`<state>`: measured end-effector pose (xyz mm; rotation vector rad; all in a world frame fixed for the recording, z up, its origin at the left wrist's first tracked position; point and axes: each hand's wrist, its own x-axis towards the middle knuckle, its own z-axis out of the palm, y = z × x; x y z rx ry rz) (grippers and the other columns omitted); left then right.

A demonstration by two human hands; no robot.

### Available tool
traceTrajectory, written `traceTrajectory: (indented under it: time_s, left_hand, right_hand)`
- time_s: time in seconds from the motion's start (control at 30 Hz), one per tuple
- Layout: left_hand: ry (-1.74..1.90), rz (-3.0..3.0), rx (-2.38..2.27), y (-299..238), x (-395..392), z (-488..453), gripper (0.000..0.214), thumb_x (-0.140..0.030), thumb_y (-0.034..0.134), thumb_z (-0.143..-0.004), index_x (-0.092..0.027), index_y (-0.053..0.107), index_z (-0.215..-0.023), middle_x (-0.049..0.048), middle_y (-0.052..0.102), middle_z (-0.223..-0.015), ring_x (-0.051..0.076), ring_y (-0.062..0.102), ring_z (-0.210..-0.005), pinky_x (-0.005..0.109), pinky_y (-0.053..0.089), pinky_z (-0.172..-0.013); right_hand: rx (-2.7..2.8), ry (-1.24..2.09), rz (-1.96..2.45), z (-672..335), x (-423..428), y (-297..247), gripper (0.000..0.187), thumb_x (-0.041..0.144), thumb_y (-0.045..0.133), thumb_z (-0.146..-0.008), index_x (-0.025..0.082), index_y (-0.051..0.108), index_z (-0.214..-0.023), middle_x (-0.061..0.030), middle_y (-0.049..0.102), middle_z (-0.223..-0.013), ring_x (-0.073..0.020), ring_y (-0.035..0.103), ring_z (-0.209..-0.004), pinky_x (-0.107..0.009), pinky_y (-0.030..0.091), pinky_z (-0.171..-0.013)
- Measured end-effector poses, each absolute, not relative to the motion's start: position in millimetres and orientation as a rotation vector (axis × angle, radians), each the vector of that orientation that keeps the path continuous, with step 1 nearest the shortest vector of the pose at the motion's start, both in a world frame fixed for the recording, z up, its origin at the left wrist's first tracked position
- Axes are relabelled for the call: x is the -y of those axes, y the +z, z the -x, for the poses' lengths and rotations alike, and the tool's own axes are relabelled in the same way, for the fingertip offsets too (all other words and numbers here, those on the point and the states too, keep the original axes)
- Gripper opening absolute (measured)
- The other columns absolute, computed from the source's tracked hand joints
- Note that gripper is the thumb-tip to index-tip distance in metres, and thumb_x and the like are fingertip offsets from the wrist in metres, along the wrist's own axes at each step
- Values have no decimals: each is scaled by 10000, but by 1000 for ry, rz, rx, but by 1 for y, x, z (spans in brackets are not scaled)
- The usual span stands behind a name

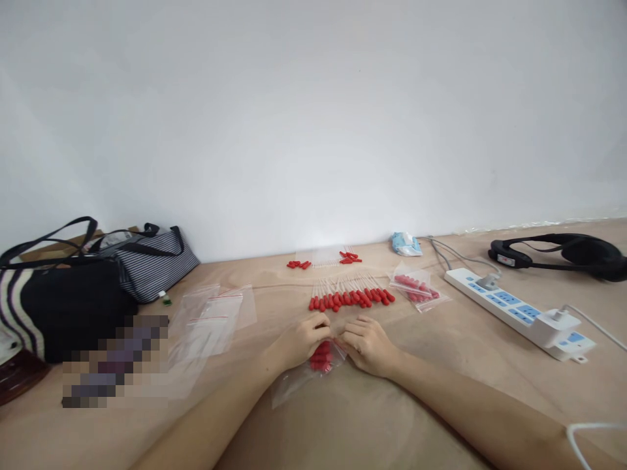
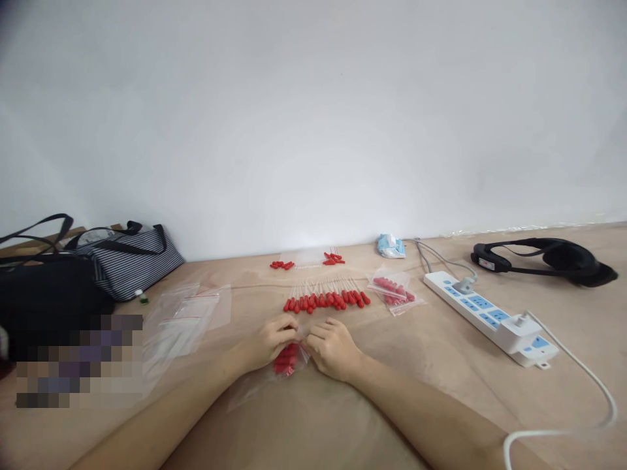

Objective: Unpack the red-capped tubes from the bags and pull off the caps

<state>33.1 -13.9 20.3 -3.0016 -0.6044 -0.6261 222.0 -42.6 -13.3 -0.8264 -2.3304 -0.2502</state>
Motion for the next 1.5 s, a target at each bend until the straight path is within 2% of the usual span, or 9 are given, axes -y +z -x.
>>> traceTrajectory:
  time_s: [0.33,0.5,0.63,0.77,0.87,1.03,1.17,1.33,1.5]
  left_hand:
    - [-395,2986,469,22,10,-30,224,-122,348,-867,-151,519,-726,40,588,-830,127,543,-761,224,432,-682]
    - [-532,3122,669,28,9,-17,209,-104,323,-866,-160,525,-872,67,572,-1053,158,485,-1059,271,392,-887]
    - [-503,3220,793,31,13,-12,183,-151,333,-872,-170,514,-863,59,570,-1085,169,396,-1173,280,375,-915]
    - [-579,3122,745,35,17,-13,182,-163,356,-847,-162,519,-766,58,606,-817,178,528,-919,300,395,-829]
    - [-537,3054,836,39,21,-11,184,-182,369,-827,-163,522,-727,41,585,-712,160,517,-709,285,400,-693]
    - [-623,2858,1637,41,30,-1,122,-180,419,-754,-172,498,-662,-4,550,-598,131,496,-566,244,360,-555]
    - [-959,2773,2421,36,37,7,153,-292,501,-708,-167,464,-628,-45,498,-484,97,462,-420,209,338,-441]
    - [-1421,2715,3098,35,45,14,347,-402,661,-565,-135,541,-752,-26,564,-578,68,489,-413,211,400,-465]
    - [-1354,2903,2913,29,43,16,378,-332,730,-506,-106,616,-787,-38,533,-539,55,455,-412,201,366,-444]
  right_hand:
    - [2405,-502,747,-220,39,-11,192,85,373,-768,163,491,-637,-6,530,-608,-109,386,-542,-294,199,-576]
    - [2461,-306,889,-225,41,-7,151,143,405,-803,167,495,-685,-15,539,-674,-128,437,-645,-292,225,-620]
    - [2405,-51,1018,-227,42,-7,100,146,430,-801,184,521,-815,-20,551,-788,-140,471,-734,-277,259,-647]
    - [2310,81,1057,-228,40,-10,208,67,447,-734,181,518,-893,-32,550,-843,-153,487,-788,-276,295,-676]
    - [2294,123,1074,-228,39,-11,214,58,450,-719,177,520,-882,-29,550,-821,-156,493,-788,-281,310,-683]
    - [2249,224,1081,-227,41,-7,107,139,445,-791,177,536,-832,-21,554,-759,-141,503,-742,-285,322,-684]
    - [2187,358,1075,-225,45,-2,111,276,505,-796,179,558,-806,-9,560,-719,-133,508,-702,-283,333,-672]
    - [2261,404,1080,-224,50,1,154,305,587,-737,194,583,-843,-15,587,-776,-154,534,-762,-306,339,-714]
    - [2301,410,1124,-227,42,-3,111,248,556,-769,199,608,-854,-32,586,-821,-158,537,-808,-291,359,-720]
